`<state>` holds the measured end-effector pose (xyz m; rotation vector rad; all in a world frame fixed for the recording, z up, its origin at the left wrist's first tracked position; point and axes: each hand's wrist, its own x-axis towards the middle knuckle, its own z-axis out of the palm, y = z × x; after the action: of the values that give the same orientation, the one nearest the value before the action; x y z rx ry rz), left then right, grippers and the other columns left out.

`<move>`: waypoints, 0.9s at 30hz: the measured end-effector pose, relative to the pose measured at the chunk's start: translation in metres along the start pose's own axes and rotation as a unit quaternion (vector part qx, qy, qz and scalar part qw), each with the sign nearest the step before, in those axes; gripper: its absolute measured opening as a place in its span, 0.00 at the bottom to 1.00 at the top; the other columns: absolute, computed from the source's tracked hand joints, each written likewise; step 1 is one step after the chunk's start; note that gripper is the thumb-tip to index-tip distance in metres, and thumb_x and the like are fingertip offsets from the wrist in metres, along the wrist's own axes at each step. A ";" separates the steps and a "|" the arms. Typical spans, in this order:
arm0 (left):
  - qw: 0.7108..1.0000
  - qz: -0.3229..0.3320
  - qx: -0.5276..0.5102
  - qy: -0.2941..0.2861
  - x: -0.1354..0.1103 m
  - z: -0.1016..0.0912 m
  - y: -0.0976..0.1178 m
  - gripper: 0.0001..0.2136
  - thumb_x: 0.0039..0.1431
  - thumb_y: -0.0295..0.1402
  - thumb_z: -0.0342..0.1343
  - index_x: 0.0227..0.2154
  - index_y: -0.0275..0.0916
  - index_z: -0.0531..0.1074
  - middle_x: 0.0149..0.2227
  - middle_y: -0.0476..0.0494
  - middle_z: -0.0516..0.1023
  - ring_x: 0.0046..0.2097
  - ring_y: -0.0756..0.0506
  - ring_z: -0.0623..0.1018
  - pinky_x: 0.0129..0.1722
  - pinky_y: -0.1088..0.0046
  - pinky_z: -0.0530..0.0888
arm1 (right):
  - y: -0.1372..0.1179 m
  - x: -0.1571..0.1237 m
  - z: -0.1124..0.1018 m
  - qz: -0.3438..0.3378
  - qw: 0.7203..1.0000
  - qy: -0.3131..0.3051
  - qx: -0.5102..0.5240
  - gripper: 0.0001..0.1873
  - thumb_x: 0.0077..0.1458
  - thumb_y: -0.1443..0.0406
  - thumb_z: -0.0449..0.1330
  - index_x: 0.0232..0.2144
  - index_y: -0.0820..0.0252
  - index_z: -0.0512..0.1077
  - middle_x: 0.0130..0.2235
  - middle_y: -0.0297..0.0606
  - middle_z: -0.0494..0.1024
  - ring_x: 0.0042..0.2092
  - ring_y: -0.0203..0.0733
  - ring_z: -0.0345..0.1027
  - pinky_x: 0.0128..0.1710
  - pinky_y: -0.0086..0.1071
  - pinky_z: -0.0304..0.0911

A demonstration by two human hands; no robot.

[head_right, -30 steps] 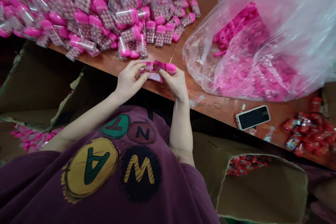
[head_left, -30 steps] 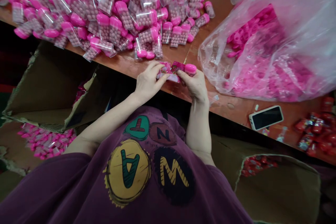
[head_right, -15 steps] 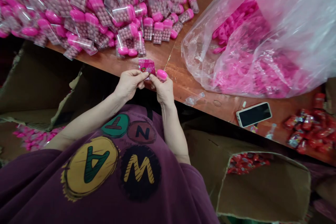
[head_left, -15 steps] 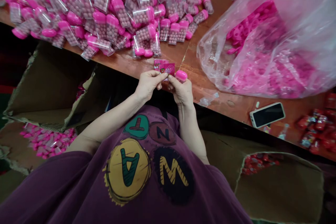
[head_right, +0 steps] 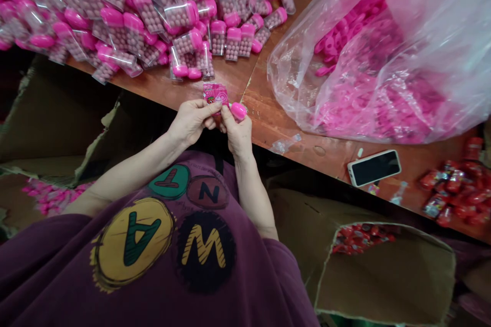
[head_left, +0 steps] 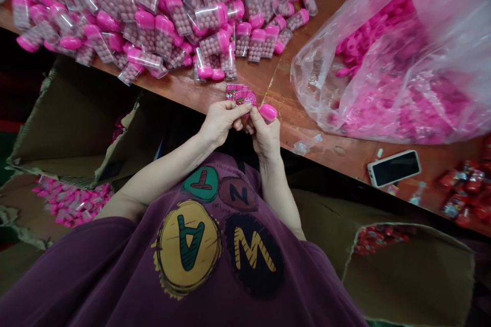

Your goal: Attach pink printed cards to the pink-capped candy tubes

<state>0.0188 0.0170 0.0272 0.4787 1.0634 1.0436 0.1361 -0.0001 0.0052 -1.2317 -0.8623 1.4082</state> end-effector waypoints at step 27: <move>0.999 0.027 0.022 0.026 -0.001 -0.006 -0.004 0.25 0.58 0.40 0.75 0.17 0.37 0.67 0.15 0.54 0.66 0.18 0.56 0.67 0.21 0.77 0.63 | 0.014 -0.003 0.001 0.018 1.000 0.006 -0.008 0.28 0.51 0.40 0.73 0.28 0.55 0.70 0.22 0.25 0.66 0.23 0.29 0.56 0.22 0.29 0.50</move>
<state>0.0153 0.0136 0.0218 0.5206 1.1275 1.0864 0.1314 -0.0055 -0.0070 -1.2712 -0.8483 1.4245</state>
